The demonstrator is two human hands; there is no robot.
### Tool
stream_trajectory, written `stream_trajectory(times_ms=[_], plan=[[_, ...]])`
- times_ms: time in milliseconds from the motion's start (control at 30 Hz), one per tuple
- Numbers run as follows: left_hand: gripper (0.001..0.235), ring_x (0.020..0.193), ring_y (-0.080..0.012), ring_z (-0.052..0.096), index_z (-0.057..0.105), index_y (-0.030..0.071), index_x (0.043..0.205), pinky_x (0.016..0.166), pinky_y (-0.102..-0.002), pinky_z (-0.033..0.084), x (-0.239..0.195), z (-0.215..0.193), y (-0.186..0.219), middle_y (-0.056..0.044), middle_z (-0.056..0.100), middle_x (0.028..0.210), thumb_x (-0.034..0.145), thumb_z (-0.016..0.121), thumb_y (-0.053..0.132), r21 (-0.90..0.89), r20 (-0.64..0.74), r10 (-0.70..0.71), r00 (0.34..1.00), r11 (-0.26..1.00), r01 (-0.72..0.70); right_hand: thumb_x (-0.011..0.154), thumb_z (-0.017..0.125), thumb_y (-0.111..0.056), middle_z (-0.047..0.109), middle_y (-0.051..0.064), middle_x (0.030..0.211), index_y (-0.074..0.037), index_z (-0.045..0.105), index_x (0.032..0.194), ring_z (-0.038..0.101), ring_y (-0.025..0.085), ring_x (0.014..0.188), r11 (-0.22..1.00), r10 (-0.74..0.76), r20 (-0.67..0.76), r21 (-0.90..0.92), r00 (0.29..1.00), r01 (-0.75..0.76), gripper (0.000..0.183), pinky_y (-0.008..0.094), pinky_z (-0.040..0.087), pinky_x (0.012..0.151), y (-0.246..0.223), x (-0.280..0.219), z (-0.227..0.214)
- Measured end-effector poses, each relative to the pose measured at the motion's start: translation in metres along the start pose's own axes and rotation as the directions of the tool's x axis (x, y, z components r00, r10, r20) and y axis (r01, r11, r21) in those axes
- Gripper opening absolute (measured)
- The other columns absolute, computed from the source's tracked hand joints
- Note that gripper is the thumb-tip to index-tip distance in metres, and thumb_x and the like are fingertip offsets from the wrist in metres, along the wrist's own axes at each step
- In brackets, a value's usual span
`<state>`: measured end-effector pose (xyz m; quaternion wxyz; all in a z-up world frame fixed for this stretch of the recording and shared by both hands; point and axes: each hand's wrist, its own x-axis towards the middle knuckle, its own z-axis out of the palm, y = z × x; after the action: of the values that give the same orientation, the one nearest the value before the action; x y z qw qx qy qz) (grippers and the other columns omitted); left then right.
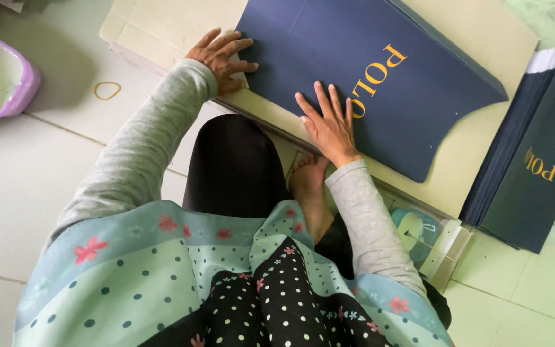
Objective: The person applies a substance to the edge of a dark blue paper sheet using a small stick, then folds the sheet along a pre-marked line. They press down firmly on the fold to crease it, flip the sheet over, and repeat the folding and pressing process on the other side.
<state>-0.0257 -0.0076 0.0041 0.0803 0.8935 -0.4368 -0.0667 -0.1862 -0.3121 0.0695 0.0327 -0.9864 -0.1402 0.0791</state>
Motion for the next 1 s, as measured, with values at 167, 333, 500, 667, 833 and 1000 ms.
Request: stream_trajectory(times_ms=[167, 333, 500, 667, 833, 1000], plan=[[0.066, 0.154, -0.03, 0.019, 0.024, 0.051, 0.155, 0.125, -0.054, 0.004, 0.026, -0.039, 0.069, 0.002, 0.016, 0.17, 0.094, 0.015, 0.074, 0.142, 0.361, -0.066, 0.93, 0.99, 0.015, 0.106, 0.048, -0.023, 0.028, 0.002, 0.169, -0.036, 0.038, 0.158, 0.02, 0.036, 0.155, 0.994, 0.109, 0.128, -0.02, 0.986, -0.107, 0.054, 0.064, 0.013, 0.121, 0.046, -0.016, -0.023], [0.059, 0.126, -0.0362, 0.054, 0.06, 0.052, 0.131, 0.099, -0.058, 0.039, 0.102, 0.108, 0.174, -0.005, 0.057, 0.143, 0.085, 0.039, 0.083, 0.13, 0.022, -0.027, 0.999, 0.991, 0.024, 0.101, 0.057, -0.028, 0.051, 0.002, 0.154, -0.043, 0.053, 0.148, 0.051, 0.03, 0.137, 0.968, 0.217, -0.065, -0.114, 0.974, -0.224, 0.05, 0.053, 0.043, 0.108, 0.176, -0.049, 0.062], [0.083, 0.126, -0.0384, 0.053, 0.065, 0.032, 0.133, 0.098, -0.053, 0.039, 0.141, 0.114, 0.302, -0.017, 0.062, 0.136, 0.082, 0.032, 0.089, -0.137, 0.346, -0.104, 0.932, 0.978, 0.16, 0.105, 0.058, -0.045, 0.068, 0.014, 0.132, -0.026, 0.06, 0.147, 0.064, 0.033, 0.125, 0.952, 0.296, -0.201, 0.139, 0.934, -0.272, 0.047, 0.05, 0.048, 0.101, 0.145, -0.056, 0.051], [0.044, 0.074, -0.0239, 0.076, 0.065, 0.029, 0.091, 0.064, -0.047, 0.058, 0.124, -0.015, 0.298, 0.0, 0.074, 0.075, 0.084, 0.051, 0.07, -0.274, -0.078, -0.075, 0.994, 0.96, 0.051, 0.093, 0.071, -0.031, 0.04, -0.008, 0.166, -0.034, 0.044, 0.158, 0.022, 0.03, 0.158, 0.927, 0.296, 0.081, -0.263, 0.952, -0.266, 0.07, 0.047, 0.023, 0.129, 0.153, -0.084, 0.067], [0.013, 0.09, -0.0322, 0.068, 0.059, 0.031, 0.111, 0.083, -0.044, 0.055, 0.099, -0.101, 0.143, -0.001, 0.061, 0.101, 0.102, 0.057, 0.041, -0.542, -0.509, -0.226, 0.83, 0.834, -0.105, 0.101, 0.062, -0.047, 0.034, 0.013, 0.162, -0.043, 0.045, 0.155, 0.034, 0.054, 0.145, 0.968, 0.238, 0.007, 0.081, 0.971, -0.238, 0.057, 0.063, 0.041, 0.115, 0.139, -0.116, 0.035], [0.062, 0.146, -0.0507, 0.033, 0.034, 0.039, 0.157, 0.125, -0.055, 0.031, 0.103, -0.056, 0.133, -0.021, 0.019, 0.166, 0.101, 0.061, 0.036, -0.558, -0.12, -0.13, 0.984, 0.829, 0.042, 0.095, 0.068, -0.031, 0.035, 0.012, 0.165, -0.037, 0.055, 0.148, 0.029, 0.053, 0.148, 0.983, 0.068, 0.095, 0.163, 0.993, -0.083, 0.054, 0.059, 0.036, 0.12, 0.164, -0.129, 0.0]])
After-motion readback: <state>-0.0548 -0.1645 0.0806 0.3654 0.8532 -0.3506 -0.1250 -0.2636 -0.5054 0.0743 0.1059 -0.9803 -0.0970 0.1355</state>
